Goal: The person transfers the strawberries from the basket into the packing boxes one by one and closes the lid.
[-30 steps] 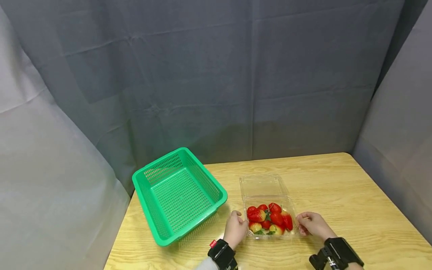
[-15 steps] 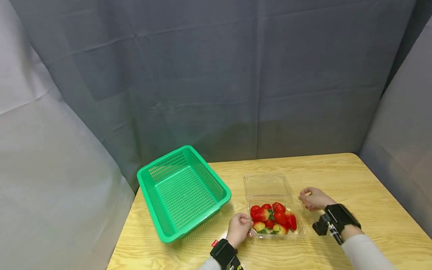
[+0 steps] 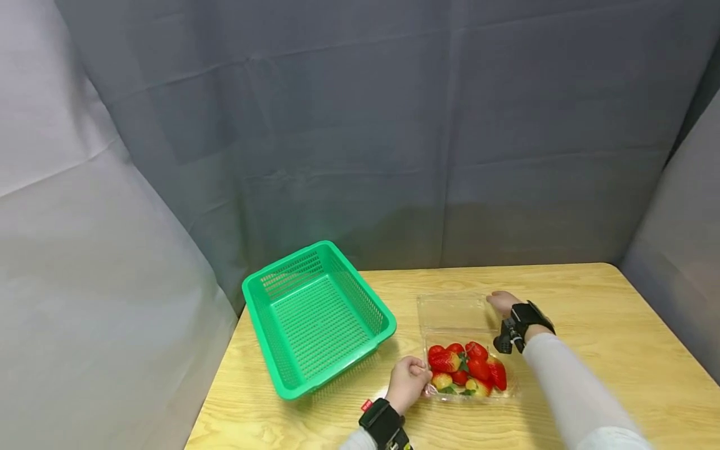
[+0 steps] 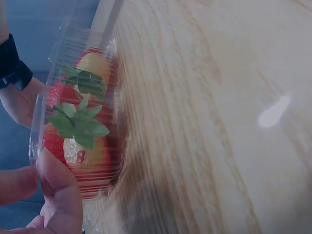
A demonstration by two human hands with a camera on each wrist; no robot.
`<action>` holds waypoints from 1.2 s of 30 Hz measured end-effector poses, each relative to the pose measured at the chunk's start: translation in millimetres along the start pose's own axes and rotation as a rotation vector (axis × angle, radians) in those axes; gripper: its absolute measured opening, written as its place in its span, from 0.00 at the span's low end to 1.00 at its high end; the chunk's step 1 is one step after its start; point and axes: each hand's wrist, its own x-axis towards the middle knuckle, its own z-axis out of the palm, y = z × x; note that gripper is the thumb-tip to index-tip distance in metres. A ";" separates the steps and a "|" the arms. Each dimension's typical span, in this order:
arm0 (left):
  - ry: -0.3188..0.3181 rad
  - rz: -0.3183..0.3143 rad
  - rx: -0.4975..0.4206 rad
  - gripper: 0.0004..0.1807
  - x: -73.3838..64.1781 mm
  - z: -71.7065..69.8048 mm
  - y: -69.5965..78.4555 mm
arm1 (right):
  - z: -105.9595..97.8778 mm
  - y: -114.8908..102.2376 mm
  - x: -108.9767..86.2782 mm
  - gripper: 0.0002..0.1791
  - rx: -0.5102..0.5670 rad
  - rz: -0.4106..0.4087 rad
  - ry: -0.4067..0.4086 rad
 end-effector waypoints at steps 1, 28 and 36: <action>-0.001 -0.004 0.005 0.06 0.5 0.1 0.2 | 3.0 -3.8 -1.4 0.43 -0.004 0.019 -0.004; -0.012 0.023 -0.074 0.09 -5.5 -3.5 2.1 | 9.2 -193.3 -254.2 0.26 0.344 -0.256 0.281; -0.055 -0.036 -0.253 0.10 -3.7 -5.8 -7.9 | 60.4 -175.1 -283.6 0.17 0.272 -0.208 0.370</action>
